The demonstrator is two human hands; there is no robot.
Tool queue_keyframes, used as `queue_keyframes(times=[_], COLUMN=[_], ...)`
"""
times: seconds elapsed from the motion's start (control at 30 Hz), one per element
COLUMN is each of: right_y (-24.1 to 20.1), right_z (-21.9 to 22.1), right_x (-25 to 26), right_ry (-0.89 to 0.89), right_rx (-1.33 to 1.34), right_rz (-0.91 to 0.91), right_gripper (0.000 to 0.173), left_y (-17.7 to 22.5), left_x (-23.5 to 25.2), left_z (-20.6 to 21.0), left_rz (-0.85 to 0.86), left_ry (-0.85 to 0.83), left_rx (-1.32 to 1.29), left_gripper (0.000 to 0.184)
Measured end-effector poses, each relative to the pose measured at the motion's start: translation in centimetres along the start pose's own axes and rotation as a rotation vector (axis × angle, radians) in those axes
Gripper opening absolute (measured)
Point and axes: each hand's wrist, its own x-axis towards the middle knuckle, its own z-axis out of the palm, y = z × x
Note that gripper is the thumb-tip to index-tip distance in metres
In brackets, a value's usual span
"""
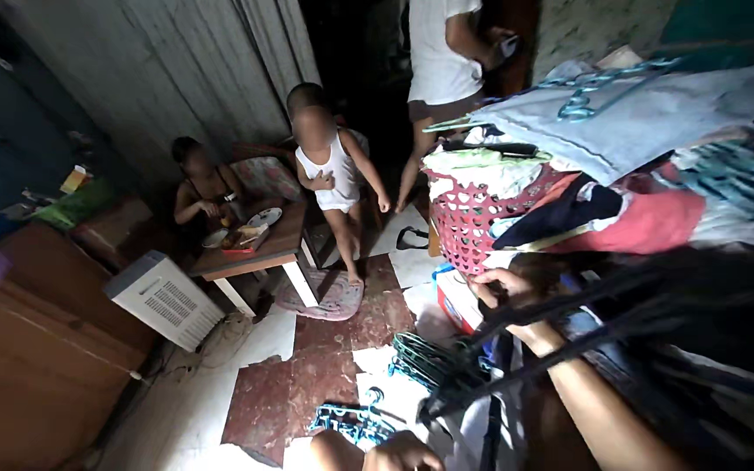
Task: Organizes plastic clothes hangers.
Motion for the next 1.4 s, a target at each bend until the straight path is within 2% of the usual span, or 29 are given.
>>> queue_keyframes(times=[0.07,0.1,0.17,0.23,0.3,0.37,0.43,0.57,0.63,0.7,0.77,0.83,0.87,0.97,1.07,1.13,1.2,1.3,1.4], right_y=[-1.9,-3.1,-4.8,-5.9,-7.0,-8.5,-10.1,-12.0,-11.4,-9.9,-7.7,-5.2,-4.3,-3.0,-2.0,-1.1,-0.5,0.5,0.4], right_z=[0.2,0.2,0.6,1.4,2.1,2.6,3.0,3.3,3.1,2.6,2.0,1.4,1.1,0.8,0.7,-0.4,-2.3,-4.5,-4.5], right_x=[0.7,1.3,2.2,2.9,3.1,2.9,1.8,-1.2,-2.1,-2.7,-3.2,-3.8,-4.3,-6.0,-6.8,-6.4,-5.6,-4.8,-5.1], right_ry=[-0.142,-0.251,-0.405,-0.489,-0.535,-0.554,-0.556,-0.520,-0.477,-0.424,-0.358,-0.298,-0.276,-0.288,-0.290,-0.249,-0.215,-0.139,-0.131], right_rx=[-0.079,-0.113,-0.174,-0.227,-0.279,-0.287,-0.250,-0.101,-0.024,-0.001,-0.028,-0.068,-0.089,-0.139,-0.160,-0.136,-0.105,-0.129,-0.162], right_rz=[0.153,0.270,0.393,0.441,0.433,0.375,0.316,0.162,0.102,0.071,0.044,0.004,-0.015,-0.028,-0.033,-0.008,0.079,0.152,0.178], right_gripper=[0.021,0.022,0.026,0.028,0.029,0.028,0.029,0.024,0.023,0.023,0.023,0.025,0.025,0.026,0.026,0.025,0.028,0.030,0.027], left_y=[-1.3,-1.7,-2.4,-2.7,-2.7,-3.1,-3.6,-4.6,-4.5,-4.3,-3.9,-3.6,-3.4,-2.3,-1.1,-0.9,-1.0,-1.9,-1.9], left_x=[0.9,1.4,2.1,2.6,3.0,3.6,4.4,5.4,5.5,5.1,4.5,3.9,3.6,3.0,2.2,1.3,0.1,-1.7,-2.4], left_z=[1.1,1.5,2.5,3.3,3.9,4.3,4.7,5.1,5.2,5.2,5.0,5.3,5.4,6.0,6.8,7.1,6.7,5.7,5.7], left_rz=[-0.045,-0.032,0.008,-0.037,-0.172,-0.239,-0.245,-0.137,-0.100,-0.142,-0.212,-0.190,-0.168,-0.111,-0.011,0.013,-0.051,-0.163,-0.190], left_ry=[0.035,0.025,-0.025,-0.052,-0.006,0.079,0.127,0.038,-0.026,-0.030,0.037,0.104,0.117,0.080,-0.084,-0.133,-0.079,0.032,0.023], left_rx=[-0.076,-0.098,-0.114,-0.113,-0.146,-0.237,-0.347,-0.631,-0.737,-0.633,-0.337,-0.117,-0.086,-0.162,-0.146,-0.112,-0.139,-0.216,-0.244], left_gripper=[0.022,0.025,0.036,0.050,0.060,0.055,0.043,0.052,0.047,0.042,0.031,0.018,0.016,0.016,0.019,0.019,0.018,0.033,0.033])
